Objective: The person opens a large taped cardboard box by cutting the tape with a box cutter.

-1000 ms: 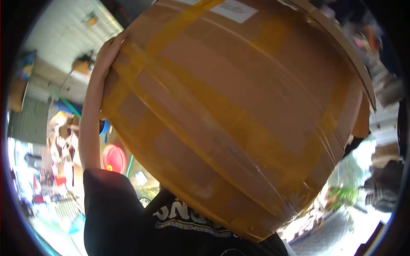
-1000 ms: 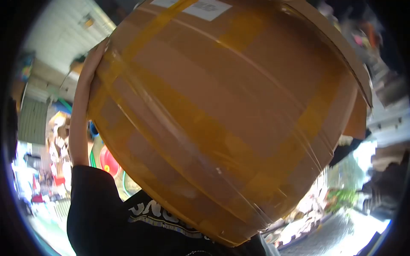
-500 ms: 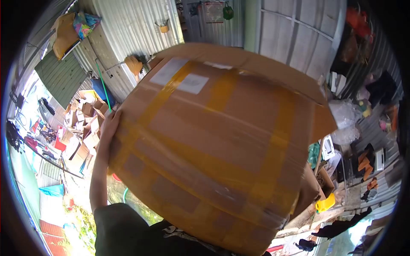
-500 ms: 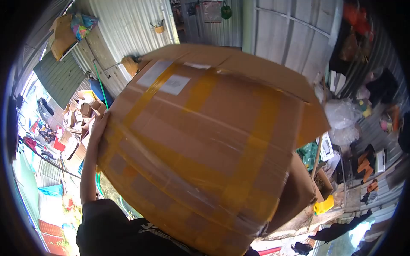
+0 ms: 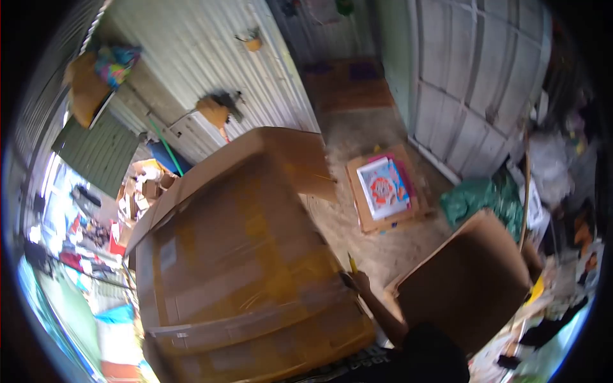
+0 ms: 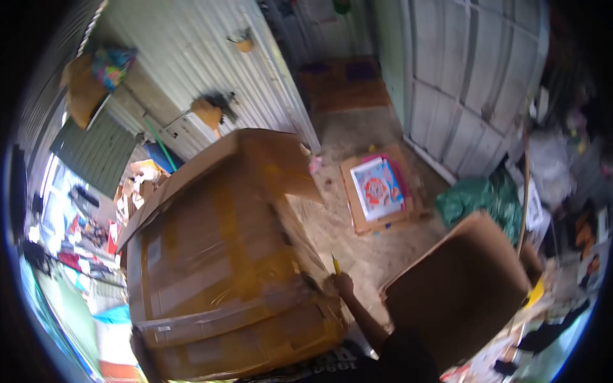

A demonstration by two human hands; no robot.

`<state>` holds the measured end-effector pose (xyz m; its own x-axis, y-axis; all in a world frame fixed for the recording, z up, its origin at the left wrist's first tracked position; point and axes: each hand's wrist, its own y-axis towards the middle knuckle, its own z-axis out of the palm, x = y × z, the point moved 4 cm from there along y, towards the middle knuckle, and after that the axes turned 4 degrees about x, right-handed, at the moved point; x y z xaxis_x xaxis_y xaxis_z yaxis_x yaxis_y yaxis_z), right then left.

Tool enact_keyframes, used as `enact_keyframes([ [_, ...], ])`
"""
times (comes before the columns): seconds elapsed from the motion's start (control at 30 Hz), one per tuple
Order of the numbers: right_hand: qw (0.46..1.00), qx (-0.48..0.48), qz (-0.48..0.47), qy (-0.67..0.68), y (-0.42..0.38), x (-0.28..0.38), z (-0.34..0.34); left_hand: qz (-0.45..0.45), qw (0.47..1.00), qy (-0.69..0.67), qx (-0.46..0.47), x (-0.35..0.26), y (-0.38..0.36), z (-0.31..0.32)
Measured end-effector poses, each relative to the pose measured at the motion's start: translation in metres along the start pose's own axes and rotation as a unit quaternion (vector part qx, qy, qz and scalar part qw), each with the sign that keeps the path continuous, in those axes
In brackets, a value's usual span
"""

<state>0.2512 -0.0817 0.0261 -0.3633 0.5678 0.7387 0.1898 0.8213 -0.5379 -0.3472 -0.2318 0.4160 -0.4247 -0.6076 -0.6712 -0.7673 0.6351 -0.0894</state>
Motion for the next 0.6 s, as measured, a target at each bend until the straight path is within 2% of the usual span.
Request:
enact_keyframes([
  [0.1,0.998,0.029,0.05,-0.007,-0.001,0.021,0.024,-0.061,0.998,0.005,-0.021,-0.007,-0.013,0.004],
  [0.17,0.997,0.08,0.006,-0.009,0.011,0.024,0.04,-0.091,0.995,0.005,-0.03,-0.008,-0.019,0.014],
  [0.33,0.993,0.103,0.007,-0.059,0.005,0.008,0.044,-0.16,0.986,0.002,-0.036,0.012,-0.039,0.035],
  [0.4,0.99,0.106,-0.004,-0.093,0.005,-0.01,0.036,-0.188,0.982,-0.001,-0.035,0.027,-0.049,0.041],
  [0.53,0.983,0.143,0.045,-0.108,-0.001,-0.034,0.009,-0.238,0.971,-0.009,-0.031,0.06,-0.069,0.051],
  [0.6,0.98,0.127,0.096,-0.119,-0.009,-0.034,-0.021,-0.262,0.965,-0.017,-0.028,0.078,-0.079,0.057],
])
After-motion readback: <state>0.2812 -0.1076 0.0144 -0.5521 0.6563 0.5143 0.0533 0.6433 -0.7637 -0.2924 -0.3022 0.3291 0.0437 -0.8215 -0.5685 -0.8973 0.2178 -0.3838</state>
